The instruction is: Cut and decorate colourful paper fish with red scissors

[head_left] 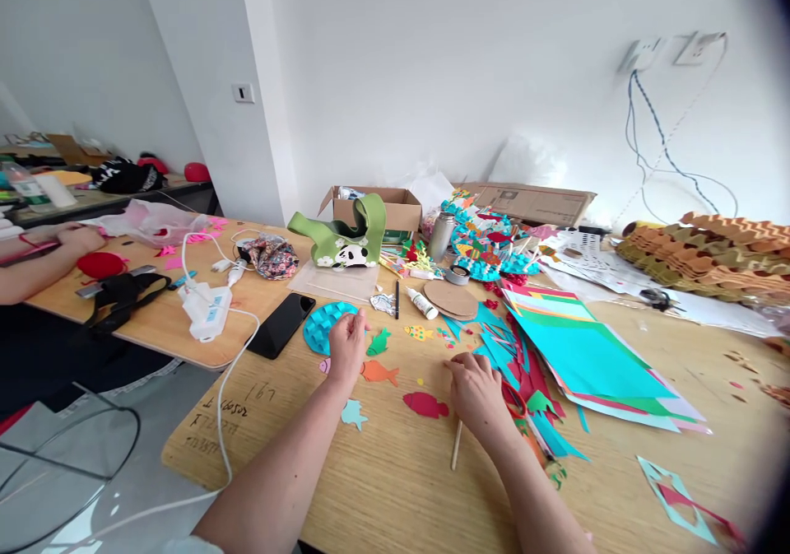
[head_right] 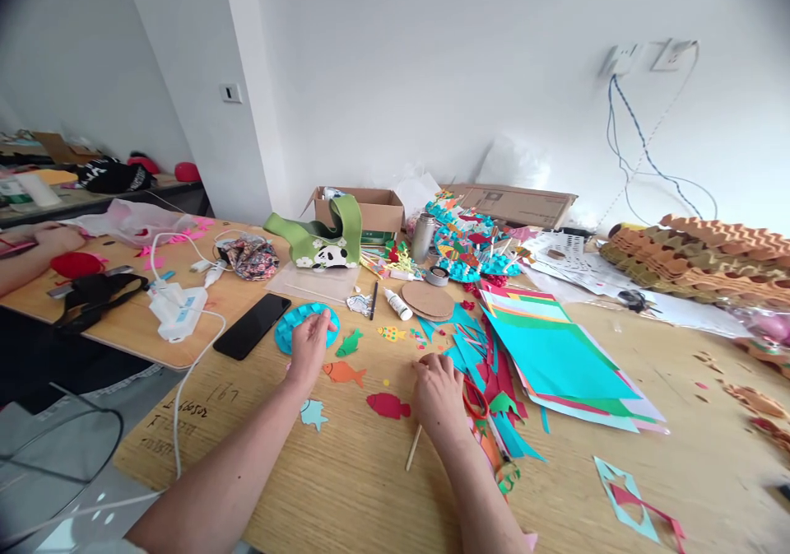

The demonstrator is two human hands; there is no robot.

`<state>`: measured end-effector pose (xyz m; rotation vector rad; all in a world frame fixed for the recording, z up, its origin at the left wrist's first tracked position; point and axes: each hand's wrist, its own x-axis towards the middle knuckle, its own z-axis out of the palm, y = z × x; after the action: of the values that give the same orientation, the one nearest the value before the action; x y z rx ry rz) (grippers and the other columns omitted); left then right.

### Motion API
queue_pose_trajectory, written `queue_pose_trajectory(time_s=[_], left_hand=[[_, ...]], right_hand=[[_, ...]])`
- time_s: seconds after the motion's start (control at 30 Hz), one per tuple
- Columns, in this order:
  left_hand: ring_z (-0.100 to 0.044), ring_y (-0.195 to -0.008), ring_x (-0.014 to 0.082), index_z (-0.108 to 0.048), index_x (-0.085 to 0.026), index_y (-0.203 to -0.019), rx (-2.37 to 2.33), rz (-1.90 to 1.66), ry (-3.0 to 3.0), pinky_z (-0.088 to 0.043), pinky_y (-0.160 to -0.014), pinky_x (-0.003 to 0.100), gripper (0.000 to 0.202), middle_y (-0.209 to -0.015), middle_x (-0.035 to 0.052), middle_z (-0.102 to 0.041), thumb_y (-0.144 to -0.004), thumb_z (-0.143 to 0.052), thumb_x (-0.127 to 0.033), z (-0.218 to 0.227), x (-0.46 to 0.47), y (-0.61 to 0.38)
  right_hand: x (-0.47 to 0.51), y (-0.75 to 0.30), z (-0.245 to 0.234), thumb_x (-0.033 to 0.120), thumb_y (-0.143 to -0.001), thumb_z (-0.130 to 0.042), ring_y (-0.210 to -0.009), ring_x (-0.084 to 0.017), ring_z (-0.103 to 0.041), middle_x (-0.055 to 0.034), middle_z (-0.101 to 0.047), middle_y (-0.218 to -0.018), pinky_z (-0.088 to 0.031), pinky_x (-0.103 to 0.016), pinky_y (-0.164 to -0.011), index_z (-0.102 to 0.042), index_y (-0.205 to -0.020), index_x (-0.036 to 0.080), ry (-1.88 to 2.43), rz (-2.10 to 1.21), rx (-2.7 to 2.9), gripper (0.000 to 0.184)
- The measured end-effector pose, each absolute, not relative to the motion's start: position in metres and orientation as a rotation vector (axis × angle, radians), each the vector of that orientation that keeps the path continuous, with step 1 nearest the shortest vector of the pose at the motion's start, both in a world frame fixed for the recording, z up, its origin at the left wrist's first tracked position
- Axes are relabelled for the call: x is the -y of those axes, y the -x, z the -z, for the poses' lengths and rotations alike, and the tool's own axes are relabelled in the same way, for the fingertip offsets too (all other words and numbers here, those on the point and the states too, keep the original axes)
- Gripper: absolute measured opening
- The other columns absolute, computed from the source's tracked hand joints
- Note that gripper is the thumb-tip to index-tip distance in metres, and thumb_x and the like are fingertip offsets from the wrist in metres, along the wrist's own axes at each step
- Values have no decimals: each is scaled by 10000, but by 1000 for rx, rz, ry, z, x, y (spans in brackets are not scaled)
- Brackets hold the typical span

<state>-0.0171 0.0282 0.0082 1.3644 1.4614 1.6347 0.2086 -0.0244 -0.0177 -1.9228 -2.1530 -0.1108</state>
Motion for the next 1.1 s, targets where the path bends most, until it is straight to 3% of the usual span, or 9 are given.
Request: queue_pose_trajectory(time_s=[0.2,0.3,0.4,0.53,0.77,1.1], left_hand=[[-535,-604,156,-596,-180,-589,-1446,-1674,-1342,-407,-613,270,374,-608,36,-600,-820,-505,-461,0,-37,21],[-524,-615,141,-670,-175,-768,-1417,-1634,-1325,-421,-609,257,197,-727,41,-640,-741,-605,-360,3,-42,23],[-504,-584,118,-675,-179,-895,-1413,-1599,-1299,-420,-583,241,219,-773,35,-641,-700,-630,-269,4,-44,23],[-569,-647,133,-643,-167,-818,-1350,-1642,-1237,-446,-633,250,165,-756,39,-645,-753,-580,-305,7,-46,22],[-585,-642,140,-580,-175,-742,-1303,-1644,-1209,-440,-606,245,238,-664,21,-616,-803,-528,-400,9,-46,22],[-576,-653,147,-579,-163,-760,-1301,-1608,-1235,-434,-603,246,208,-672,28,-610,-798,-531,-362,9,-45,21]], right_hand=[[25,-206,7,190,-841,-510,-912,-299,-500,-113,-637,-865,-367,-387,-711,-648,-793,193,1903,174,1955,146],[24,-204,8,222,-824,-543,-902,-302,-503,-101,-633,-859,-365,-378,-693,-626,-781,206,1916,177,1916,95],[22,-195,8,218,-823,-544,-907,-285,-523,-93,-649,-901,-379,-380,-734,-638,-832,212,1857,-15,1965,94],[15,-170,1,190,-807,-569,-884,-222,-565,-59,-673,-859,-407,-321,-772,-663,-836,204,1722,-268,2126,99],[-6,-136,-6,129,-810,-527,-914,-199,-572,-71,-678,-903,-407,-276,-764,-674,-840,181,1708,-372,2257,158],[-17,-113,-6,125,-798,-540,-962,-262,-546,-150,-664,-911,-364,-332,-813,-655,-804,123,1772,-387,2360,115]])
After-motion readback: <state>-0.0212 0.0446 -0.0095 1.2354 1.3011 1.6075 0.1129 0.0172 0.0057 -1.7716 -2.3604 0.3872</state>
